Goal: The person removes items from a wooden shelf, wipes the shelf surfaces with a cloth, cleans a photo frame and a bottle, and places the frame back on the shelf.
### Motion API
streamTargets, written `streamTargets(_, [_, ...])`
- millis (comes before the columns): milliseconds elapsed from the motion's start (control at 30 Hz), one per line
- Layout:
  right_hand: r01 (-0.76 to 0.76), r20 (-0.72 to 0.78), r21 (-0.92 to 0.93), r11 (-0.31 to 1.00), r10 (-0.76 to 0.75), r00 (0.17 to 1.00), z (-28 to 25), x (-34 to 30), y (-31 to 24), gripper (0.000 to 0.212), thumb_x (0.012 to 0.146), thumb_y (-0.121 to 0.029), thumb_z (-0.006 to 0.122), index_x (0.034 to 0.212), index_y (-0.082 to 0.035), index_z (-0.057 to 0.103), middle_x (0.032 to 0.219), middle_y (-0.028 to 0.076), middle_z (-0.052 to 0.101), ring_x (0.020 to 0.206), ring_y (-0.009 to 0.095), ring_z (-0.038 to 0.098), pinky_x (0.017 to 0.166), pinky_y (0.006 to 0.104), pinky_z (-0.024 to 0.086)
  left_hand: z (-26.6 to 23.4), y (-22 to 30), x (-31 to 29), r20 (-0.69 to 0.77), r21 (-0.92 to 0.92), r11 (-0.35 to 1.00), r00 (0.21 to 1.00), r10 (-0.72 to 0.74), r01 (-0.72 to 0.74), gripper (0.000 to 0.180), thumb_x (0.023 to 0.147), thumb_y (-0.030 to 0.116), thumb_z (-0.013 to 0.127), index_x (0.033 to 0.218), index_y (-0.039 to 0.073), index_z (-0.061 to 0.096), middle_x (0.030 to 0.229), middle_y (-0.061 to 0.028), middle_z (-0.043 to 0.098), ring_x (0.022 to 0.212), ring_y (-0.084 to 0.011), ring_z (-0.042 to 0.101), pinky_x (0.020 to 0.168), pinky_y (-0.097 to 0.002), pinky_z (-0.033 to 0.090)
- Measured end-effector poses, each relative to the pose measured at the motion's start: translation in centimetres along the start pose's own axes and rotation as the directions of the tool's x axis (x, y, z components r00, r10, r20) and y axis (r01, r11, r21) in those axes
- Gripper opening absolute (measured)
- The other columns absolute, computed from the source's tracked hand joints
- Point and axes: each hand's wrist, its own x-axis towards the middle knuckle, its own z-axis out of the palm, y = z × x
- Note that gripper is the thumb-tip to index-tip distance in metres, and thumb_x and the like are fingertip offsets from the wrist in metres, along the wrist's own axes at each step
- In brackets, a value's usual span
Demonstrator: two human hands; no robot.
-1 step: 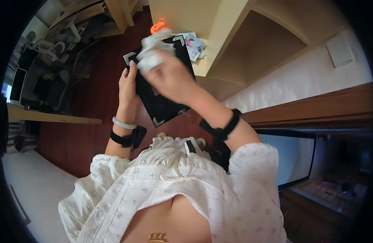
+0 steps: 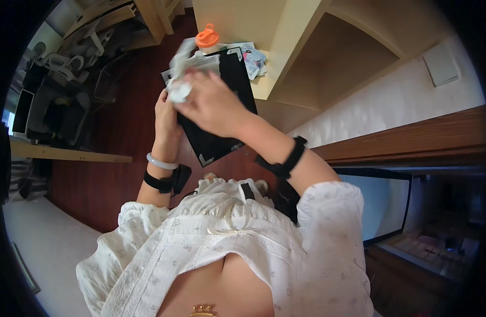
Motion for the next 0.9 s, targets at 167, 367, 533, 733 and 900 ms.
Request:
streamTargets(167, [0.103, 0.200, -0.608, 0.787, 0.027, 0.979, -0.2, -1.2, 4.1, 0.046, 0.094, -0.029, 0.040, 0.131, -0.003, 0.045, 0.143, 0.016, 0.035, 0.136, 0.027, 0.027, 0.107, 0.0527, 0.022, 0.7, 0.6, -0.1, -0.095, -0.018, 0.989, 0.985, -0.146, 0.145, 0.033, 0.092, 0.038, 0.055, 0.094, 0.005, 0.055, 0.089, -0.0008, 0.058, 0.079, -0.0078, 0.054, 0.071, -0.0245, 0.045])
streamTargets(367, [-0.234, 0.017, -0.329, 0.915, 0.253, 0.967, 0.2, -2.6, 7.2, 0.049, 0.090, -0.028, 0.045, 0.129, 0.001, 0.043, 0.135, 0.022, 0.042, 0.128, 0.039, 0.036, 0.105, 0.0500, 0.027, 0.6, 0.7, -0.5, -0.154, 0.039, 0.998, 0.987, -0.048, 0.055, 0.032, 0.090, 0.037, 0.060, 0.089, 0.006, 0.054, 0.082, 0.0008, 0.056, 0.074, -0.0070, 0.050, 0.068, -0.0227, 0.044])
streamTargets(533, [-0.045, 0.160, -0.191, 0.981, 0.076, 0.984, 5.0, -1.6, 0.2, 0.049, 0.086, -0.014, 0.050, 0.127, 0.009, 0.040, 0.126, 0.027, 0.044, 0.126, 0.046, 0.032, 0.106, 0.0464, 0.027, -1.6, -1.0, 1.1, -0.209, 0.071, 0.997, 0.978, 0.009, 0.006, 0.043, 0.089, 0.045, 0.057, 0.099, 0.003, 0.053, 0.092, -0.0048, 0.060, 0.076, -0.0121, 0.057, 0.067, -0.0263, 0.048])
streamTargets(733, [-0.201, 0.059, 0.025, 0.979, 0.200, 0.978, 7.2, -7.3, -5.2, 0.046, 0.084, -0.009, 0.051, 0.124, 0.009, 0.042, 0.130, 0.029, 0.039, 0.131, 0.043, 0.028, 0.108, 0.0468, 0.025, -1.3, -0.1, 1.4, -0.282, 0.044, 0.996, 0.955, 0.089, -0.079, 0.037, 0.091, 0.040, 0.057, 0.088, 0.004, 0.054, 0.084, -0.0015, 0.059, 0.073, -0.0085, 0.053, 0.066, -0.0241, 0.045])
streamTargets(900, [-0.141, 0.025, -0.085, 0.986, 0.144, 0.989, 6.6, -13.8, -3.6, 0.038, 0.082, -0.005, 0.054, 0.119, 0.006, 0.050, 0.126, 0.027, 0.047, 0.125, 0.039, 0.040, 0.103, 0.0433, 0.035, -0.9, 0.8, 1.1, -0.289, -0.091, 0.991, 0.955, 0.064, -0.094, 0.043, 0.091, 0.042, 0.055, 0.110, 0.004, 0.057, 0.106, -0.0052, 0.062, 0.097, -0.0152, 0.059, 0.084, -0.0268, 0.047])
